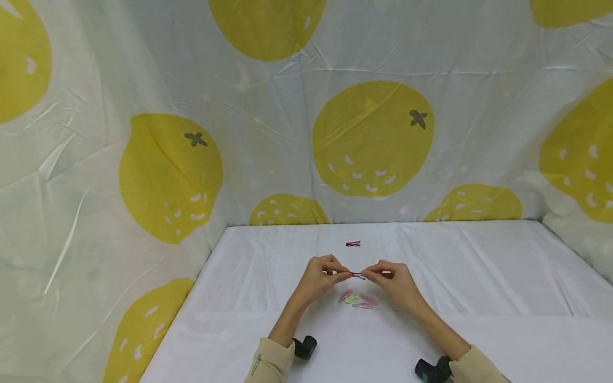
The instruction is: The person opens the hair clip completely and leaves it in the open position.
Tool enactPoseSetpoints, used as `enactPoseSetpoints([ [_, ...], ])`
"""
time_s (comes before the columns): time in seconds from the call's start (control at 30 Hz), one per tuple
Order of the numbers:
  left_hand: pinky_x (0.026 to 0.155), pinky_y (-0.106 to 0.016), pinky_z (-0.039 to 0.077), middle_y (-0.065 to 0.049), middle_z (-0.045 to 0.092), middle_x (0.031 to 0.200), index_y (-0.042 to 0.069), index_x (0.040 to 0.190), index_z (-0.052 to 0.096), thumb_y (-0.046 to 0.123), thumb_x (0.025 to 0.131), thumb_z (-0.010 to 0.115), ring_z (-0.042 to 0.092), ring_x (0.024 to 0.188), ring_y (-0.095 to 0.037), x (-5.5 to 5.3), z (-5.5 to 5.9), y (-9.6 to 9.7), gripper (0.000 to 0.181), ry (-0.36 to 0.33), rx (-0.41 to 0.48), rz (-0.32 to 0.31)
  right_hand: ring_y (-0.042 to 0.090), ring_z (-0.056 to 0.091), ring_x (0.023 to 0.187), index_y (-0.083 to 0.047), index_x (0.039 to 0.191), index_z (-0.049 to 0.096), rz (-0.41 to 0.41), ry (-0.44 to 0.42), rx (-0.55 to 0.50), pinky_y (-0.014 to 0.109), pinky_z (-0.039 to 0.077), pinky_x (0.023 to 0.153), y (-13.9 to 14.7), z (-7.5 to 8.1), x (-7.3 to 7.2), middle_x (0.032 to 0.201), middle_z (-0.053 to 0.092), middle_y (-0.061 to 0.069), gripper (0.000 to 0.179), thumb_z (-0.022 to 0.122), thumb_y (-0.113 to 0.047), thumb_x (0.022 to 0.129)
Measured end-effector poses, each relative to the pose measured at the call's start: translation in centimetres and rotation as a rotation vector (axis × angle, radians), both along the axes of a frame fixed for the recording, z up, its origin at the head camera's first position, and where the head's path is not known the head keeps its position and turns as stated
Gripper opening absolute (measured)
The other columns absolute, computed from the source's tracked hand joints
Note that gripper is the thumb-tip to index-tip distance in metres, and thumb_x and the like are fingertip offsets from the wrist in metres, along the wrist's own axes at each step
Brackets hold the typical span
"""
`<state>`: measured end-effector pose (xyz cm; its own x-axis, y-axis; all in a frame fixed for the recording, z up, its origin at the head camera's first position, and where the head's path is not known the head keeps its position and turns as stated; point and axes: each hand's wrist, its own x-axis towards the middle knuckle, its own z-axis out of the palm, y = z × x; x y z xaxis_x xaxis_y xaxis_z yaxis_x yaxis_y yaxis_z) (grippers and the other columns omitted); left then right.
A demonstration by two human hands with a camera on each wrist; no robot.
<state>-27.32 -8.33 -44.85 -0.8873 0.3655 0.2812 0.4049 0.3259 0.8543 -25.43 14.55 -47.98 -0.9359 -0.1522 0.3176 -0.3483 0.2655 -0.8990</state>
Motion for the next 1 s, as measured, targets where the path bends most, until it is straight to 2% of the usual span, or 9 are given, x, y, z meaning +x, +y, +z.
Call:
enactPoseSetpoints([
  [0.13,0.060,-0.017,0.038,-0.015,0.072,0.082,0.001,0.090,0.083,0.008,0.087,0.083,0.047,0.066,-0.005,-0.7,-0.2,0.2,0.008,0.004,-0.008,0.052,0.006,0.063,0.077,-0.012,0.099,0.083,-0.105,-0.039,0.037,0.017,0.049,0.067,-0.3,0.1,-0.4,0.086,0.075,0.005,0.018,0.082,-0.027,0.090],
  [0.27,0.059,-0.016,0.037,-0.016,0.074,0.083,-0.001,0.091,0.083,0.008,0.087,0.082,0.047,0.065,-0.005,-1.9,-0.4,0.5,0.010,0.019,-0.032,0.089,0.006,0.049,0.070,-0.013,0.095,0.084,-0.172,-0.027,0.057,0.019,0.039,0.058,-0.5,0.3,-1.0,0.075,0.066,0.002,0.018,0.085,-0.029,0.086],
  [0.37,0.059,-0.017,0.037,-0.016,0.075,0.084,-0.001,0.092,0.083,0.009,0.087,0.083,0.046,0.066,-0.006,-3.1,-0.3,0.9,0.011,0.029,-0.069,0.097,0.008,0.050,0.070,-0.012,0.093,0.084,-0.192,-0.006,0.061,0.019,0.041,0.060,-0.7,0.2,-1.8,0.075,0.070,0.003,0.014,0.086,-0.024,0.086],
  [0.5,0.058,-0.018,0.037,-0.016,0.076,0.088,0.000,0.092,0.083,0.010,0.086,0.084,0.047,0.068,-0.008,-4.6,-0.4,1.5,0.011,0.000,-0.104,0.128,0.008,0.051,0.071,-0.009,0.091,0.084,-0.230,0.004,0.064,0.019,0.042,0.061,-0.9,-0.1,-3.1,0.077,0.071,0.006,0.010,0.086,-0.018,0.086],
  [0.7,0.063,-0.023,0.038,-0.014,0.078,0.093,0.001,0.088,0.083,0.010,0.083,0.087,0.050,0.077,-0.012,-6.6,-0.5,2.3,0.011,-0.102,-0.113,0.239,0.011,0.051,0.073,-0.007,0.092,0.084,-0.252,-0.051,0.105,0.020,0.039,0.062,-0.9,-0.8,-6.0,0.078,0.069,0.005,0.012,0.085,-0.018,0.086],
  [0.8,0.067,-0.024,0.038,-0.013,0.077,0.089,0.002,0.087,0.083,0.010,0.082,0.088,0.051,0.079,-0.013,-7.5,-0.7,2.6,0.010,-0.140,-0.123,0.287,0.013,0.051,0.077,-0.005,0.094,0.083,-0.267,-0.085,0.133,0.022,0.038,0.063,-0.8,-1.0,-7.4,0.082,0.070,0.005,0.015,0.085,-0.019,0.087],
  [1.0,0.062,-0.022,0.037,-0.015,0.076,0.082,0.001,0.085,0.083,0.006,0.080,0.088,0.050,0.069,-0.010,-8.8,-1.5,3.0,0.009,-0.159,-0.132,0.315,0.015,0.050,0.078,-0.003,0.092,0.083,-0.283,-0.120,0.159,0.023,0.036,0.063,-0.8,-1.5,-8.9,0.083,0.070,0.006,0.015,0.084,-0.017,0.087],
])
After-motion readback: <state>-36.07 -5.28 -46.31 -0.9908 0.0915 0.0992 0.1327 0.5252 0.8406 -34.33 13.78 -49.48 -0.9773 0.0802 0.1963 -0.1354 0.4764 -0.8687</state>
